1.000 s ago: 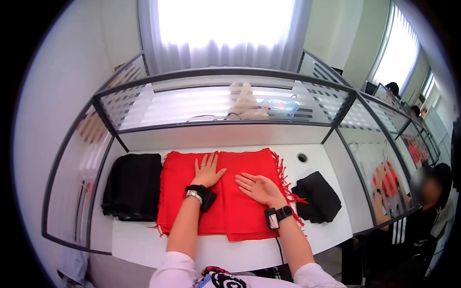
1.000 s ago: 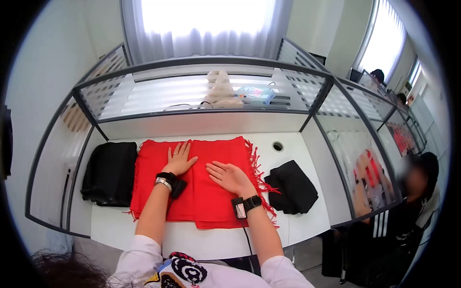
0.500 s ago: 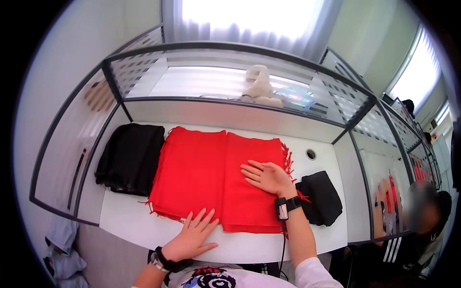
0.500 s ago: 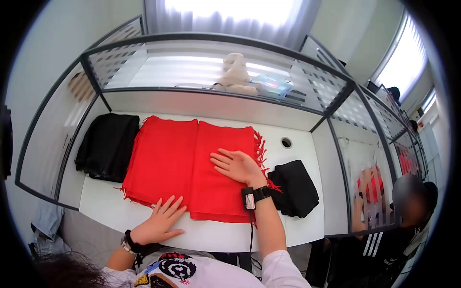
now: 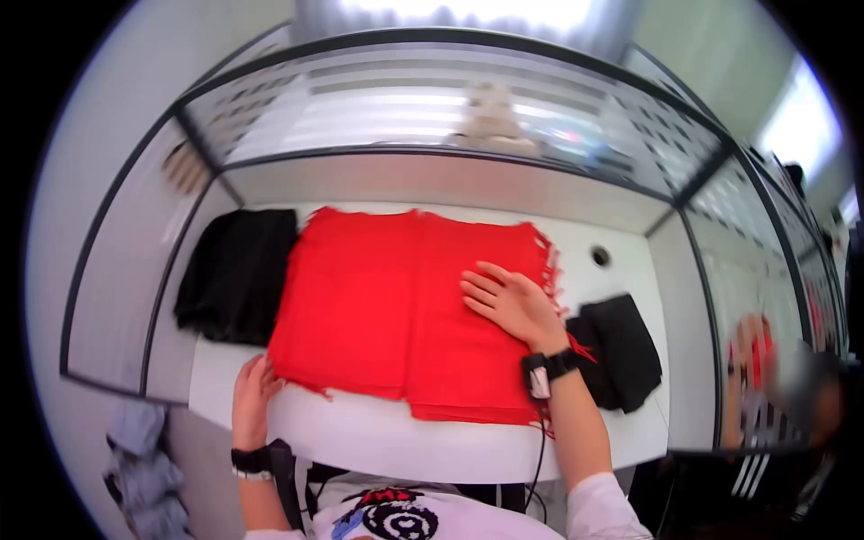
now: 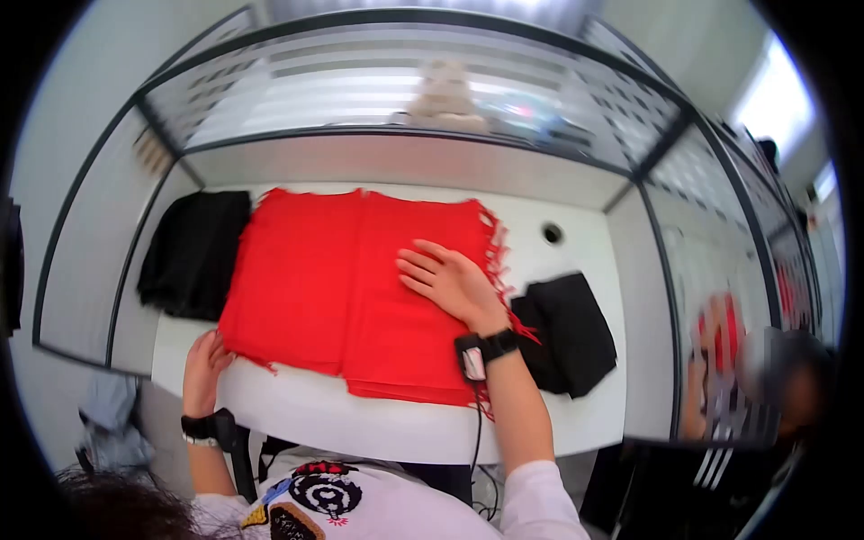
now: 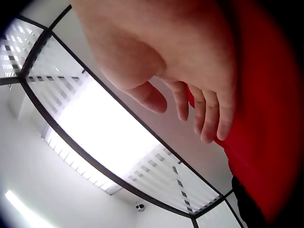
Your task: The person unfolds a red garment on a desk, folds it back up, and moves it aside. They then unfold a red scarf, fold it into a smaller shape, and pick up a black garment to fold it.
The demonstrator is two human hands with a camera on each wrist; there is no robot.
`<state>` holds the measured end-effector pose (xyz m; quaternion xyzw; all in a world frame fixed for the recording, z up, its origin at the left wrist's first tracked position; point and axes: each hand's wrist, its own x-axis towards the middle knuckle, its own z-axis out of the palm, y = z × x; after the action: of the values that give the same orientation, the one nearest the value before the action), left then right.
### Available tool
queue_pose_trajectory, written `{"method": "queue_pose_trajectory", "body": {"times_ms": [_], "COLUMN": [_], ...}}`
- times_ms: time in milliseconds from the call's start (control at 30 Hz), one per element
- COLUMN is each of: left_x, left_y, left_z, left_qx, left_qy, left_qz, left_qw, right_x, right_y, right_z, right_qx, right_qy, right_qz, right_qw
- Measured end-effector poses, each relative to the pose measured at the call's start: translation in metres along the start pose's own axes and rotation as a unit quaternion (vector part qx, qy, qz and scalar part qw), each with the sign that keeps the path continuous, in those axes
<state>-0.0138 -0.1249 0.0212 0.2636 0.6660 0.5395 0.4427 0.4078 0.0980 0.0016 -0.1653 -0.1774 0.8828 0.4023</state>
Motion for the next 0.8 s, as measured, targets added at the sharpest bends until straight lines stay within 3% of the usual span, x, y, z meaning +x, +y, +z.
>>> {"method": "queue_pose_trajectory", "body": {"times_ms": [67, 133, 200, 333, 433, 500, 667, 733, 800], "left_x": [0.005, 0.018, 0.012, 0.030, 0.036, 0.039, 0.026, 0.021, 0.010], "left_y": [0.011, 0.008, 0.018, 0.007, -0.003, -0.007, 0.018, 0.027, 0.045], "left_z": [0.017, 0.016, 0.042, 0.054, 0.050, 0.053, 0.065, 0.073, 0.095], "left_qx": [-0.012, 0.099, 0.119, 0.086, 0.067, 0.047, 0.077, 0.072, 0.072], "left_qy": [-0.058, -0.087, -0.006, -0.030, -0.005, 0.047, 0.051, 0.030, 0.057], "left_qz": [-0.046, -0.044, -0.029, 0.079, 0.099, 0.089, 0.101, 0.159, 0.134], "left_qw": [0.997, 0.990, 0.992, 0.993, 0.993, 0.994, 0.991, 0.984, 0.987], "right_x": [-0.002, -0.013, -0.020, -0.027, -0.028, -0.027, -0.030, -0.031, -0.031], "right_y": [-0.011, -0.027, -0.038, -0.052, -0.059, -0.062, -0.069, -0.071, -0.073], "right_z": [-0.021, -0.024, -0.031, -0.049, -0.070, -0.078, -0.084, -0.081, -0.082], "right_qx": [0.024, -0.005, -0.006, 0.011, 0.027, 0.062, 0.102, 0.108, 0.107], "right_qy": [-0.041, -0.053, -0.067, -0.026, 0.062, 0.078, 0.128, 0.140, 0.152], "right_qz": [-0.007, -0.055, -0.098, -0.180, -0.267, -0.285, -0.308, -0.312, -0.307], "right_qw": [0.999, 0.997, 0.993, 0.983, 0.961, 0.953, 0.937, 0.933, 0.933]}}
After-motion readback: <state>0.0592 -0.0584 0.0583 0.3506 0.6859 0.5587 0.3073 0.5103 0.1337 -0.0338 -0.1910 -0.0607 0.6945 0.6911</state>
